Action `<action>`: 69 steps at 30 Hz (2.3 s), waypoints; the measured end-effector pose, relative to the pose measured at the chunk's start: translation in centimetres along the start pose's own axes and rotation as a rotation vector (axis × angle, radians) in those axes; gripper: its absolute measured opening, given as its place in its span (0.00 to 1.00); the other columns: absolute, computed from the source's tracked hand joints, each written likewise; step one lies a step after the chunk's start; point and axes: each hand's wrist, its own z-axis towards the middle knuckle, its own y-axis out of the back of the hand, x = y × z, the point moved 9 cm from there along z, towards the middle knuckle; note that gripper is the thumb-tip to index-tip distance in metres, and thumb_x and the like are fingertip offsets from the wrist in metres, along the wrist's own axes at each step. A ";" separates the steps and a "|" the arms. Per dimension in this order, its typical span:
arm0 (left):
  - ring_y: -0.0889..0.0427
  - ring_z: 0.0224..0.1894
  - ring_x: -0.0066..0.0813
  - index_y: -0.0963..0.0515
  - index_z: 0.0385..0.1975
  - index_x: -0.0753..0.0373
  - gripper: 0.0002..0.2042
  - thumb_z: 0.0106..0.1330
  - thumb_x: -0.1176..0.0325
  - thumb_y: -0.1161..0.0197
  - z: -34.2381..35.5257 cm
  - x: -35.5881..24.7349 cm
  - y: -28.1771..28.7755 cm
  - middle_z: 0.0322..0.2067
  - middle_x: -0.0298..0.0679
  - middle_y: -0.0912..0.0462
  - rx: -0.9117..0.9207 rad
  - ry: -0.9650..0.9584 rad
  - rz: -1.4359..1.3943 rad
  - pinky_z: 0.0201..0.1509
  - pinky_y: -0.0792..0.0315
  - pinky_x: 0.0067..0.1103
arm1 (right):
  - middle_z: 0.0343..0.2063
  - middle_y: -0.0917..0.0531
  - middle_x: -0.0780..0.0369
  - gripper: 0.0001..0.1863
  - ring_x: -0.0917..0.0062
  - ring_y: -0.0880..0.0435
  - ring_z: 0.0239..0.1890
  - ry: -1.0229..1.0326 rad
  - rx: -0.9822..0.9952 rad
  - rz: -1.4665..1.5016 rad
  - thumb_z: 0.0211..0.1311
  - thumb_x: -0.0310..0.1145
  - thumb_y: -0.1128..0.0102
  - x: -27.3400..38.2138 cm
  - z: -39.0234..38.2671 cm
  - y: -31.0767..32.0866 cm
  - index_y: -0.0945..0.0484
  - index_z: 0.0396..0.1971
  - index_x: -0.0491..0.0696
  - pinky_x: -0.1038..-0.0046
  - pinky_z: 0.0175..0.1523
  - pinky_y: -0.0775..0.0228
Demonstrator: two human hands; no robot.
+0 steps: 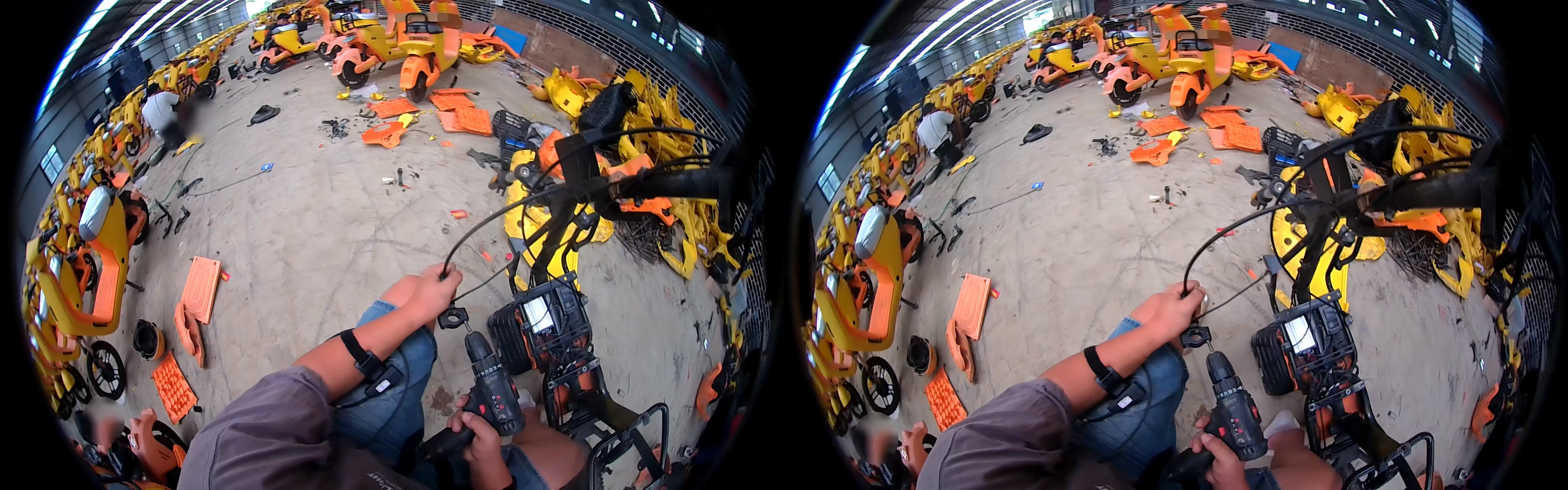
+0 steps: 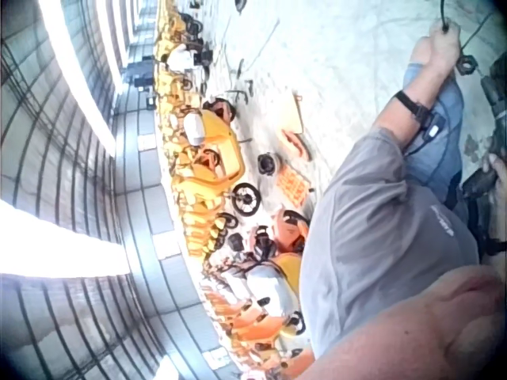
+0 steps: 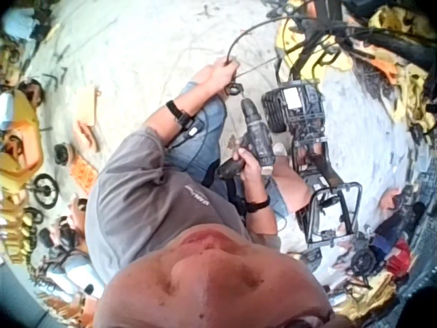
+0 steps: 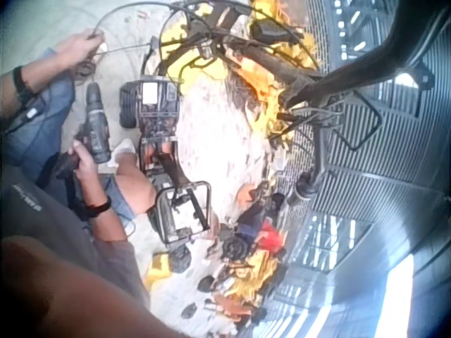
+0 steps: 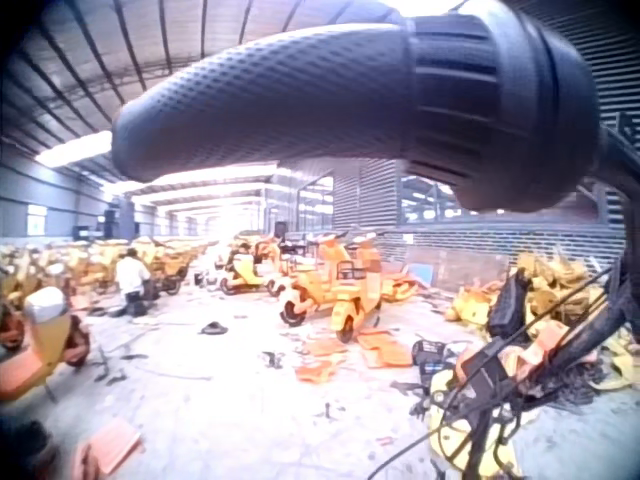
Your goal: The person uses a power drill and their hands to disassemble and adjust parts of a motorcycle braking or steering assembly while seated on the floor in a large service bay.
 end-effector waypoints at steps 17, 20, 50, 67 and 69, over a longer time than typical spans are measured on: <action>0.28 0.29 0.30 0.35 0.23 0.62 0.17 0.75 0.59 0.50 -1.5 -1.2 -2.7 0.23 0.39 0.31 0.084 0.034 0.121 0.39 0.31 0.27 | 0.43 0.15 0.55 0.32 0.78 0.17 0.37 0.215 0.142 -0.403 0.51 0.19 0.31 14.1 1.3 2.3 0.28 0.59 0.42 0.75 0.40 0.22; 0.30 0.30 0.30 0.39 0.23 0.62 0.17 0.75 0.60 0.52 -2.0 -2.6 -4.9 0.23 0.38 0.34 0.122 -0.004 0.035 0.41 0.32 0.26 | 0.45 0.15 0.56 0.34 0.77 0.17 0.42 0.288 0.088 -0.482 0.49 0.20 0.28 15.7 0.9 3.2 0.28 0.59 0.42 0.74 0.47 0.23; 0.30 0.28 0.33 0.40 0.22 0.62 0.17 0.75 0.63 0.55 -0.8 -1.7 -4.2 0.22 0.41 0.34 0.107 -0.087 -0.009 0.39 0.31 0.28 | 0.38 0.14 0.65 0.22 0.83 0.19 0.40 0.339 0.004 -0.756 0.51 0.24 0.25 15.1 1.4 4.5 0.20 0.48 0.43 0.77 0.47 0.26; 0.31 0.18 0.24 0.31 0.17 0.61 0.16 0.69 0.64 0.45 -0.9 -2.4 0.6 0.14 0.36 0.29 -0.056 0.068 -0.247 0.23 0.36 0.22 | 0.33 0.15 0.62 0.17 0.81 0.18 0.31 0.453 0.089 -1.023 0.54 0.29 0.28 7.1 1.2 1.7 0.20 0.44 0.44 0.75 0.39 0.24; 0.30 0.20 0.23 0.30 0.17 0.61 0.16 0.69 0.64 0.45 -1.0 -2.0 -0.2 0.15 0.35 0.28 -0.033 0.099 -0.211 0.26 0.36 0.21 | 0.41 0.16 0.57 0.23 0.77 0.17 0.33 0.335 0.150 -0.791 0.56 0.26 0.32 6.7 1.7 1.3 0.26 0.52 0.42 0.73 0.40 0.23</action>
